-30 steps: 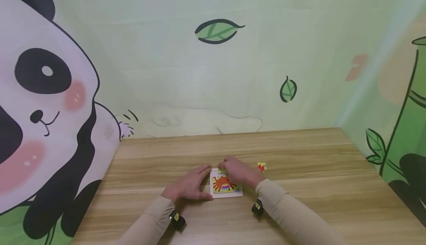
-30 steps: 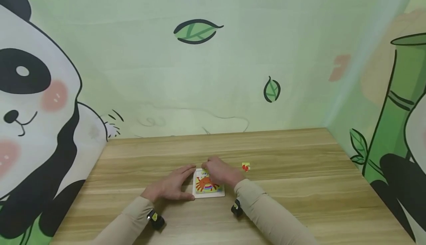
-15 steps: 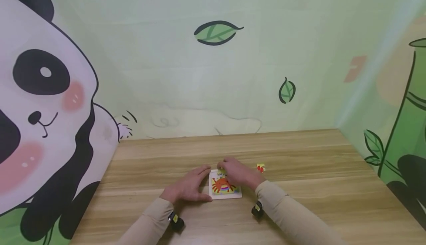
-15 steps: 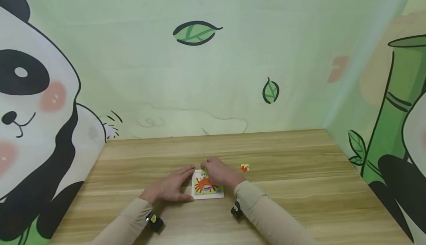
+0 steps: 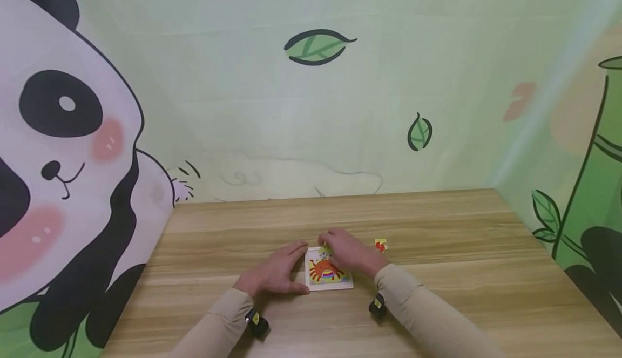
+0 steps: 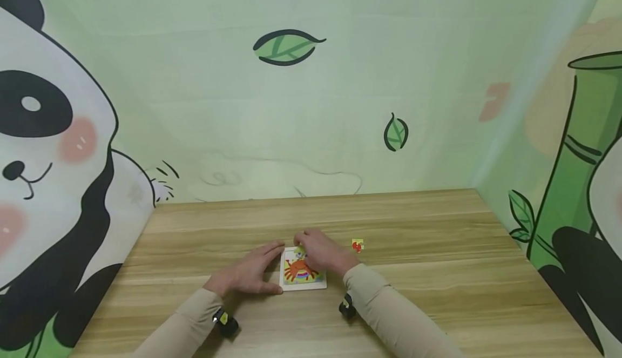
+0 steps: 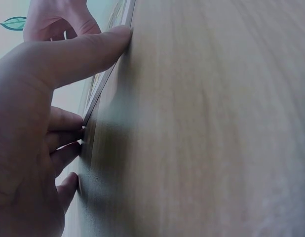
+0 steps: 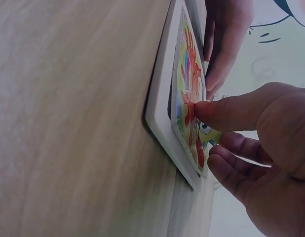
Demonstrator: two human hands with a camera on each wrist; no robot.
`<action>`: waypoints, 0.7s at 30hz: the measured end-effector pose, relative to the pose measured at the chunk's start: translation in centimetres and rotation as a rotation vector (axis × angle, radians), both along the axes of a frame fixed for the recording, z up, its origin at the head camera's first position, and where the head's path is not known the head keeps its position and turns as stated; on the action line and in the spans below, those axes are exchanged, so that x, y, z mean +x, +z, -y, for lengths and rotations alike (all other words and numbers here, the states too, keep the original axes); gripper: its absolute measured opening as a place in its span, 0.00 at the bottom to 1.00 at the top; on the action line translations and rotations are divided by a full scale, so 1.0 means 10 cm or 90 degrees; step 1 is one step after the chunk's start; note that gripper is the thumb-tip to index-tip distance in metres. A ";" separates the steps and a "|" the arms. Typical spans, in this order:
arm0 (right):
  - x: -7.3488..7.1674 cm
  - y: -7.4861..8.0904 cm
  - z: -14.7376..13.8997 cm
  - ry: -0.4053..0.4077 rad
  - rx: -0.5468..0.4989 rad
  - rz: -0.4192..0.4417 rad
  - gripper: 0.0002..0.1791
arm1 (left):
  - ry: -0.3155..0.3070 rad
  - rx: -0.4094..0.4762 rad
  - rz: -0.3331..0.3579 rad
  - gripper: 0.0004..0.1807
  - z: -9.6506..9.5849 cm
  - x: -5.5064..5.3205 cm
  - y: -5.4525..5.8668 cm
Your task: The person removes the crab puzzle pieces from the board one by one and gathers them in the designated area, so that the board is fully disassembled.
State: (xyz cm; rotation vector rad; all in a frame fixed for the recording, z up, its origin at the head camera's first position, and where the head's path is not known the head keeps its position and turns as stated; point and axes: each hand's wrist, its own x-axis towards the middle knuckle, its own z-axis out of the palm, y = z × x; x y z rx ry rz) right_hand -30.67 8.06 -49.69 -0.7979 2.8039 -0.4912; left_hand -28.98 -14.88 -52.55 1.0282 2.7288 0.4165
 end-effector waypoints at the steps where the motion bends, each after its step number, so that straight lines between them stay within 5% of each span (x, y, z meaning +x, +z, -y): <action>1: 0.00 0.00 0.00 0.001 -0.001 -0.001 0.20 | 0.000 0.002 0.001 0.57 0.00 0.00 0.00; 21: -0.02 -0.04 -0.07 -0.001 -0.043 -0.013 0.17 | 0.002 -0.009 -0.001 0.57 0.00 0.01 0.03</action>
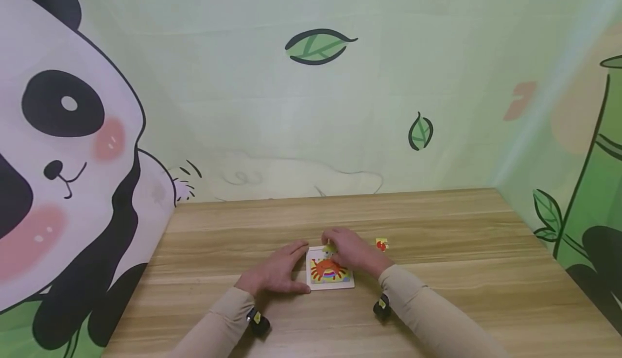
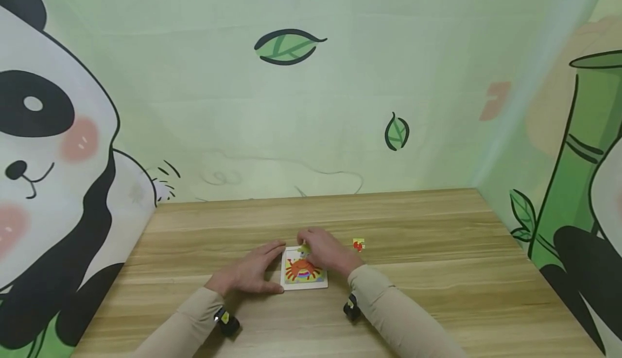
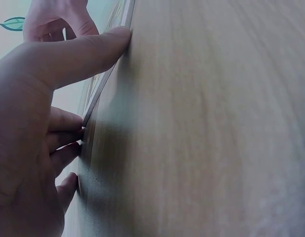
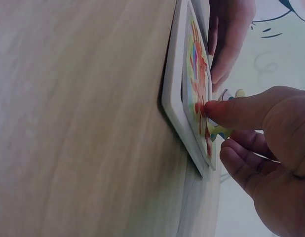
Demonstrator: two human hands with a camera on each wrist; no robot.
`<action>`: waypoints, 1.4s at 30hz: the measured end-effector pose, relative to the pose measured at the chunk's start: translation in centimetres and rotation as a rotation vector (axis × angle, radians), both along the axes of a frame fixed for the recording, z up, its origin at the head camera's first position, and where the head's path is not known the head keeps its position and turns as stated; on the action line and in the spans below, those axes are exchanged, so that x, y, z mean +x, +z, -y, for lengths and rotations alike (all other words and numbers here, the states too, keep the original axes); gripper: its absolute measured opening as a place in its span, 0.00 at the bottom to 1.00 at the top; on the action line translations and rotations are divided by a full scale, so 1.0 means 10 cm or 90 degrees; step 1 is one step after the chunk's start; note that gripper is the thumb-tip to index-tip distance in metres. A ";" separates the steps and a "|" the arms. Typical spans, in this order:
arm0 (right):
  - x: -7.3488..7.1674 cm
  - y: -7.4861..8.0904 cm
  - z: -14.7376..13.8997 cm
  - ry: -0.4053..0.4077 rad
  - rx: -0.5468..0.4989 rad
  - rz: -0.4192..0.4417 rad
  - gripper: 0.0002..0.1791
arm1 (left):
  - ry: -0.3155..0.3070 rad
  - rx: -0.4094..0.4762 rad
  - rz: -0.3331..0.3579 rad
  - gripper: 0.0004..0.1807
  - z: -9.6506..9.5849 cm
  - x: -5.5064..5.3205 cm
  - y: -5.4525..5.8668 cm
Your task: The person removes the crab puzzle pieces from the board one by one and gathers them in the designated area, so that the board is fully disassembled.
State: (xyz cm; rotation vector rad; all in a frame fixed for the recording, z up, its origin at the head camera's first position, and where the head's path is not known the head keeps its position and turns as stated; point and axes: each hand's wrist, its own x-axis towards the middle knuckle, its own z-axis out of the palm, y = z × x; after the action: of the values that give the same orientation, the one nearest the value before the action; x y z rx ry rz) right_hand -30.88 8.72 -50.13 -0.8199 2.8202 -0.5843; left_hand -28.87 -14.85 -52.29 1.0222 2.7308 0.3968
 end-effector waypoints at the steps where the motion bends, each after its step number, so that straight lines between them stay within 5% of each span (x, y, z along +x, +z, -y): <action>1: 0.00 0.00 0.00 -0.001 -0.003 -0.001 0.17 | -0.001 0.000 -0.001 0.57 0.00 0.00 0.00; 20: 0.01 -0.07 -0.05 -0.004 -0.035 -0.020 0.16 | 0.003 0.010 0.001 0.58 -0.01 0.01 -0.08; 42: 0.00 -0.04 -0.06 0.014 -0.048 -0.038 0.15 | 0.004 0.009 0.011 0.57 0.00 0.02 -0.03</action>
State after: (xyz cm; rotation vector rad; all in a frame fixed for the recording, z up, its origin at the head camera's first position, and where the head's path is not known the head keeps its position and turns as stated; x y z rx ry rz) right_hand -30.90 9.32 -50.56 -0.8953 2.8548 -0.6778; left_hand -28.67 -14.85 -52.56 1.0102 2.7205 0.4252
